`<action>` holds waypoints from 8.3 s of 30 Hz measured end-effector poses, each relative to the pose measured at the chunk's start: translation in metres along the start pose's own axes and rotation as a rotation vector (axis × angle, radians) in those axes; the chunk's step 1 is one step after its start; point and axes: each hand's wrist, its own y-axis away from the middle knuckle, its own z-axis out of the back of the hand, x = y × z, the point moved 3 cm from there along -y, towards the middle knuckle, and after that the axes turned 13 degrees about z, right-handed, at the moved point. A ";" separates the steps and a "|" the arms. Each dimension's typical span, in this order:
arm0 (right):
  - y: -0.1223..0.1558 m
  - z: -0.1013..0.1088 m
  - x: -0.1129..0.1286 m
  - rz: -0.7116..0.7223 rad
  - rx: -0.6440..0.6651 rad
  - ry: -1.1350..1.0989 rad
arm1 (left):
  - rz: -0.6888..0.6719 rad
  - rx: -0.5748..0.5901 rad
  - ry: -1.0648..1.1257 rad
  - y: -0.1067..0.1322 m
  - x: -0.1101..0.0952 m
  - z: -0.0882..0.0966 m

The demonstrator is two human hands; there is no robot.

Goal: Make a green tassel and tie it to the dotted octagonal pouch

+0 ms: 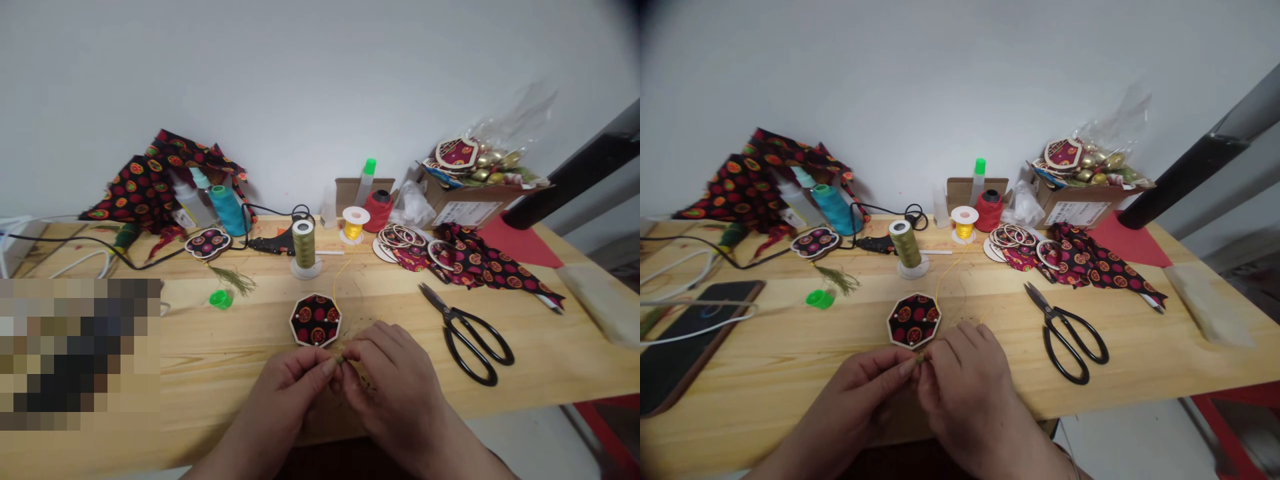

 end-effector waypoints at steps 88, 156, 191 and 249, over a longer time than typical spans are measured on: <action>0.030 0.024 -0.083 -0.117 0.189 -0.032 | 0.107 0.054 0.359 -0.007 0.007 0.008; 0.009 -0.017 -0.016 -0.968 0.051 -1.361 | -0.624 -0.115 -0.680 0.014 -0.006 0.004; 0.011 -0.022 -0.021 -0.915 -0.103 -1.547 | -0.632 -0.042 -0.803 0.012 -0.008 0.001; 0.013 -0.024 -0.028 -0.993 -0.122 -1.325 | -0.089 -0.195 -0.078 0.000 -0.004 0.006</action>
